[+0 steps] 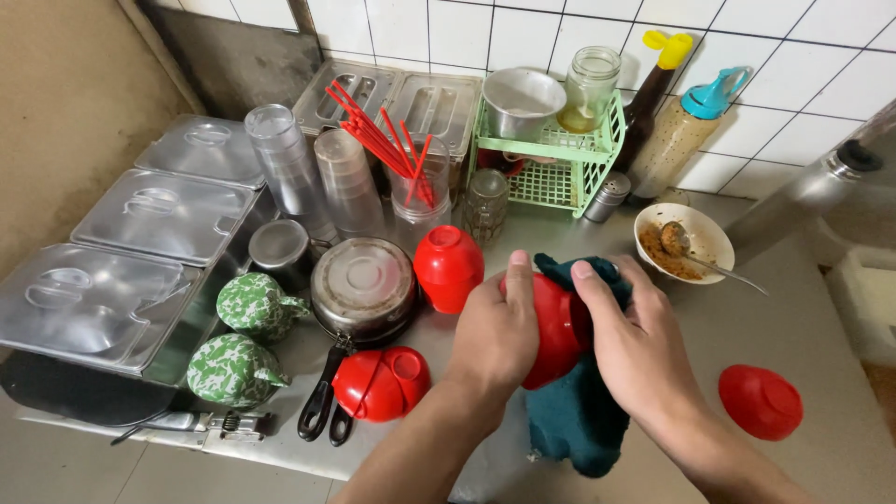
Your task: Wiping small red bowls clean with a green cloth.
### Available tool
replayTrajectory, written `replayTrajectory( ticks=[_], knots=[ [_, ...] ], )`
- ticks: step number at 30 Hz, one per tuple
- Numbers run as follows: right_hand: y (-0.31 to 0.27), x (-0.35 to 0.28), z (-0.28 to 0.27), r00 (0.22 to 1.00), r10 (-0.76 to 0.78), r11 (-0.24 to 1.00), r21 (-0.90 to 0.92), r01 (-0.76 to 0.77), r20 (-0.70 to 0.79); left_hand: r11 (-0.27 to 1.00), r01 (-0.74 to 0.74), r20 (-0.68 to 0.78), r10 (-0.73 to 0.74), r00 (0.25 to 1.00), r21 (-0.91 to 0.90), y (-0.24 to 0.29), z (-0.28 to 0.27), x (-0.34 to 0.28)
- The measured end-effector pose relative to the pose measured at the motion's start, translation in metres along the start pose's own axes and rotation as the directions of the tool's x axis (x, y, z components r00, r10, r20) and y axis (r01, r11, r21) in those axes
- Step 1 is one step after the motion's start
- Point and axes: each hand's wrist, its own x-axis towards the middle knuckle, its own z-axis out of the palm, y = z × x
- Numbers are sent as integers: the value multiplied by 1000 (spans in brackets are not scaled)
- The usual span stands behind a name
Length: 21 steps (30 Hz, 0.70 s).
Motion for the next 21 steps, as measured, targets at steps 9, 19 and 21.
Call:
replayTrajectory(
  ticks=[9,19,21],
  knots=[
    [-27,-1,2,933,-357,918,-167,360,46,951,176,30,-174,984,-252,12,-6,-3],
    [-44,-17,-25,504,-802,489,-132,862,321,834,416,370,-281,886,-363,15,-22,0],
    [-40,-18,-25,493,-821,465,-162,870,289,852,424,376,-301,877,-307,21,-23,0]
  ],
)
